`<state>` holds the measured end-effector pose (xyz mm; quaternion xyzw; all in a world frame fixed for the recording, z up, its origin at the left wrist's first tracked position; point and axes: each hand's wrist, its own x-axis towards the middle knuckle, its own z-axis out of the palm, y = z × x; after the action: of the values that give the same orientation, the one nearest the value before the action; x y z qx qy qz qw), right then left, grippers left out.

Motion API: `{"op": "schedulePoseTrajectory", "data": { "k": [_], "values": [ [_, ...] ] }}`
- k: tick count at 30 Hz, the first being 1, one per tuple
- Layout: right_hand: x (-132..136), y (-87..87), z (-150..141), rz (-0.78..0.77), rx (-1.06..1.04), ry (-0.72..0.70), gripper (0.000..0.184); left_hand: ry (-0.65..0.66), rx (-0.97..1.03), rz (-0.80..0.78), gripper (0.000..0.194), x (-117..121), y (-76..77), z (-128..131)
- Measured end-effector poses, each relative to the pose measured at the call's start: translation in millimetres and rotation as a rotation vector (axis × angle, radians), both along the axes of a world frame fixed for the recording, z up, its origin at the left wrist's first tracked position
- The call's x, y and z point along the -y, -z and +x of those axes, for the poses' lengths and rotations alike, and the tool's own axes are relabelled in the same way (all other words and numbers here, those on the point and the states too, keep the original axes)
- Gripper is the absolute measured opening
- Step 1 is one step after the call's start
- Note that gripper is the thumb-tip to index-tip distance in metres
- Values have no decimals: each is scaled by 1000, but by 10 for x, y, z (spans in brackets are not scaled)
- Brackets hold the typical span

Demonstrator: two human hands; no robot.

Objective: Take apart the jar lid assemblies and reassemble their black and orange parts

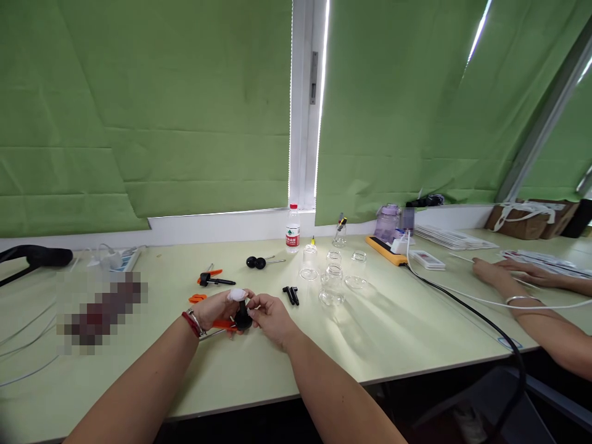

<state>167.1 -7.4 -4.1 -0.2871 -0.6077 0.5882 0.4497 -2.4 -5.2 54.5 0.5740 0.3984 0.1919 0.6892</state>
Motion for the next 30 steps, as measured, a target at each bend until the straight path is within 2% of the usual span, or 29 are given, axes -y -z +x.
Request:
{"op": "schedulePoseTrajectory", "data": {
  "k": [6, 12, 17, 22, 30],
  "values": [
    [-15, 9, 5, 8, -9, -8, 17, -31, -21, 3, 41, 27, -39, 17],
    [8, 4, 12, 9, -9, -17, 16, -7, -50, -2, 43, 28, -62, 33],
    [15, -19, 11, 3, -19, -22, 15, -29, -67, 24, 44, 43, -50, 35],
    [9, -39, 4, 20, -14, -18, 14, -42, -50, 44, 35, 71, -17, 19],
    [-17, 7, 5, 42, 0, -21, 18, -44, -6, 39, 32, 61, 21, -15]
  ]
}}
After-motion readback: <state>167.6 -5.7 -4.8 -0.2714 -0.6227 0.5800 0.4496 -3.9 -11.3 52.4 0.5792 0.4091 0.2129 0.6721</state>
